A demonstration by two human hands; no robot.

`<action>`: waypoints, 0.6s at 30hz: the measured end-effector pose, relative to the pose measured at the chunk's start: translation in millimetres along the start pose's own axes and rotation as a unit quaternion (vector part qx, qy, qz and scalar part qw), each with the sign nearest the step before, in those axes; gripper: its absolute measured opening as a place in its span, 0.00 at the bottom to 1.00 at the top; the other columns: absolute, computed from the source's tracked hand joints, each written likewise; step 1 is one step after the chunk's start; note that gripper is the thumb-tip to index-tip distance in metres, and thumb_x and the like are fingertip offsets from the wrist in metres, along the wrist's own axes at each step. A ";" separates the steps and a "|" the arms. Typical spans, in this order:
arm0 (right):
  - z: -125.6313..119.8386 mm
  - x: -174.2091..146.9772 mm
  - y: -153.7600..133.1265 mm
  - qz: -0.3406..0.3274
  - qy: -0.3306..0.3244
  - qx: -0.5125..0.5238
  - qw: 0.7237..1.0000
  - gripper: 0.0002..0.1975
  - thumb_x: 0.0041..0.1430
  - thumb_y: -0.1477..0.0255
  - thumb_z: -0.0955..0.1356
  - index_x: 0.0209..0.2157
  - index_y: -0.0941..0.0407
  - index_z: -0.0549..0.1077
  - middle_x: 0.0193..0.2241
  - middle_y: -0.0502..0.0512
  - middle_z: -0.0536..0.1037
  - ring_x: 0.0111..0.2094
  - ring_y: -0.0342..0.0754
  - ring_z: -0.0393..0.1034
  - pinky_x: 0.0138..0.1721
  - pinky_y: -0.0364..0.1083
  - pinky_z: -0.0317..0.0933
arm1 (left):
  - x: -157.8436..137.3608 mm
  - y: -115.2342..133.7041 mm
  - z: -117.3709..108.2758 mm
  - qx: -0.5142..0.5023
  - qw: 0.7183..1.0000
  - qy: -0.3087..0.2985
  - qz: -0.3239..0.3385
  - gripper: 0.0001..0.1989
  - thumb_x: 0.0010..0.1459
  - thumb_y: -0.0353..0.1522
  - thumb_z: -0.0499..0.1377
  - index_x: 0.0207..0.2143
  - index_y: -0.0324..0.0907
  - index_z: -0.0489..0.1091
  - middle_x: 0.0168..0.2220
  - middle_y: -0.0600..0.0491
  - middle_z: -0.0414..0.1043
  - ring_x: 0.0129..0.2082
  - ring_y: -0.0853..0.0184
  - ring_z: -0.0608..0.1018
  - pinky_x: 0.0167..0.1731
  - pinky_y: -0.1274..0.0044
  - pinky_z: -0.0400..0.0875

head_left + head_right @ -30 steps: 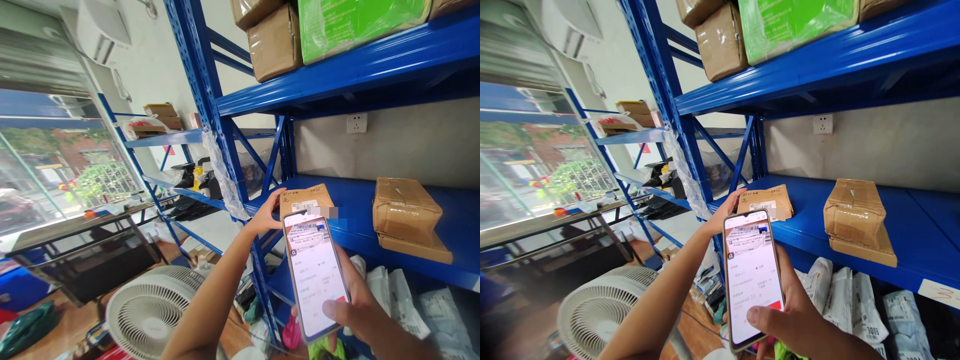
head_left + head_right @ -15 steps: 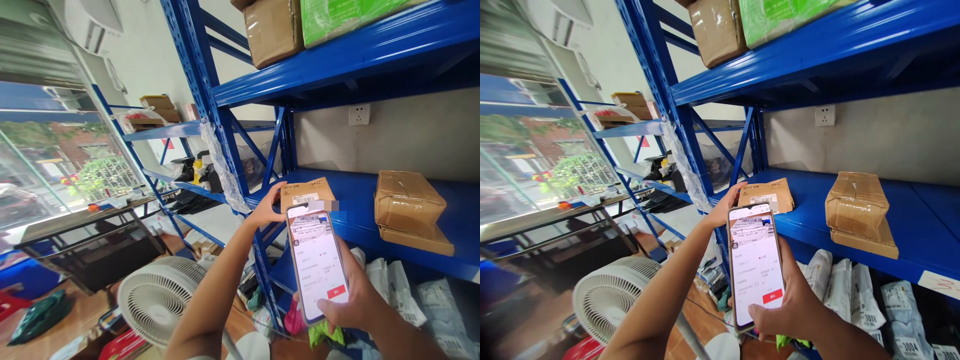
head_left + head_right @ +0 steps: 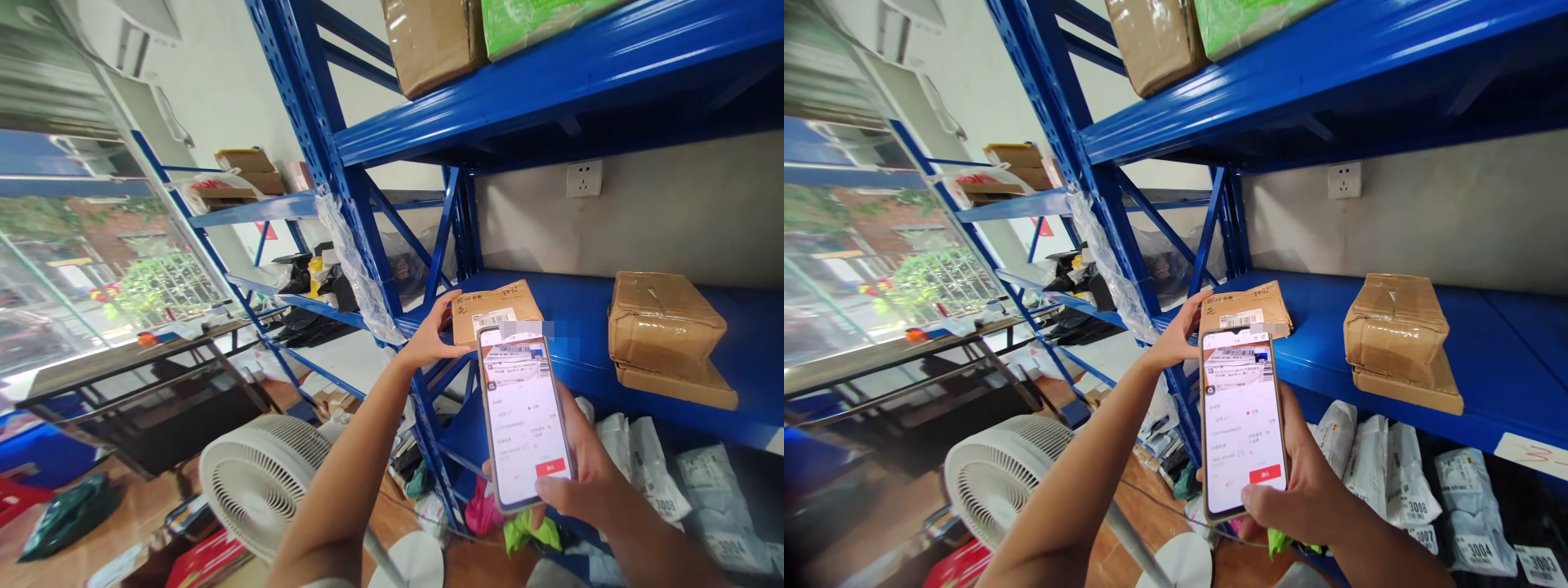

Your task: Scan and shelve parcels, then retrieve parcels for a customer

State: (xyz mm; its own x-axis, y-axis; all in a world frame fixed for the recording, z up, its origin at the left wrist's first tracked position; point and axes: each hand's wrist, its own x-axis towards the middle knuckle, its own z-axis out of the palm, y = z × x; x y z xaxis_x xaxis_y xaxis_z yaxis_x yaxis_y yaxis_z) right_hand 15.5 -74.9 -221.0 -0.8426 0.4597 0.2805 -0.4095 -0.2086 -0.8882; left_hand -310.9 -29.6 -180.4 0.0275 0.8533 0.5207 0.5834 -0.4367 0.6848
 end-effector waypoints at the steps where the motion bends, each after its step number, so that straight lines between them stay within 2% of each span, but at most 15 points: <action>1: -2.4 -1.1 1.5 -0.012 -0.003 0.008 1.000 0.59 0.51 0.65 0.77 0.70 0.48 0.33 0.46 0.62 0.80 0.40 0.57 0.79 0.25 0.46 0.73 | -0.1 0.5 0.4 -0.002 1.000 0.002 0.003 0.60 0.36 0.49 0.75 0.66 0.45 0.49 0.66 0.38 0.58 0.66 0.46 0.63 0.67 0.56 0.54; 7: -11.6 -6.9 5.2 -0.030 0.019 0.017 0.999 0.60 0.54 0.61 0.77 0.70 0.46 0.30 0.49 0.63 0.79 0.46 0.60 0.77 0.29 0.48 0.74 | -0.4 0.1 0.3 -0.016 1.000 -0.004 0.012 0.56 0.39 0.45 0.75 0.66 0.47 0.49 0.66 0.39 0.57 0.67 0.48 0.62 0.66 0.57 0.55; 10: -14.8 -13.2 4.8 -0.030 0.031 0.018 0.999 0.59 0.54 0.60 0.77 0.70 0.47 0.31 0.48 0.63 0.80 0.43 0.58 0.79 0.29 0.48 0.74 | -0.2 -3.2 -1.7 -0.014 1.000 -0.005 0.019 0.57 0.39 0.43 0.75 0.66 0.49 0.48 0.66 0.40 0.57 0.67 0.48 0.61 0.66 0.55 0.55; 13: -18.9 -22.9 6.9 -0.037 0.066 0.025 0.997 0.58 0.55 0.60 0.76 0.71 0.48 0.33 0.48 0.64 0.81 0.43 0.58 0.79 0.29 0.47 0.74 | -0.5 -5.7 -3.3 -0.003 1.000 -0.009 0.025 0.57 0.39 0.45 0.75 0.67 0.50 0.47 0.66 0.40 0.56 0.67 0.48 0.61 0.66 0.55 0.55; 18: -26.1 -37.0 11.5 -0.040 0.129 0.027 0.990 0.60 0.55 0.62 0.76 0.71 0.46 0.30 0.46 0.61 0.82 0.46 0.61 0.78 0.28 0.47 0.74 | -2.0 -6.7 -3.2 0.002 0.999 -0.007 0.031 0.59 0.39 0.45 0.74 0.68 0.50 0.46 0.66 0.40 0.56 0.67 0.48 0.61 0.67 0.56 0.54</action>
State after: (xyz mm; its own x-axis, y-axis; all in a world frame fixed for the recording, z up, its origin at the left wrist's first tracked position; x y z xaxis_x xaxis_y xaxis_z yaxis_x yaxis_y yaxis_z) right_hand 51.1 -71.8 -251.1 -0.6913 0.6812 0.2409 -0.4962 -0.2053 -0.8436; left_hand -317.5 -29.3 -184.3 0.0755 0.8290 0.5542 0.5833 -0.4875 0.6498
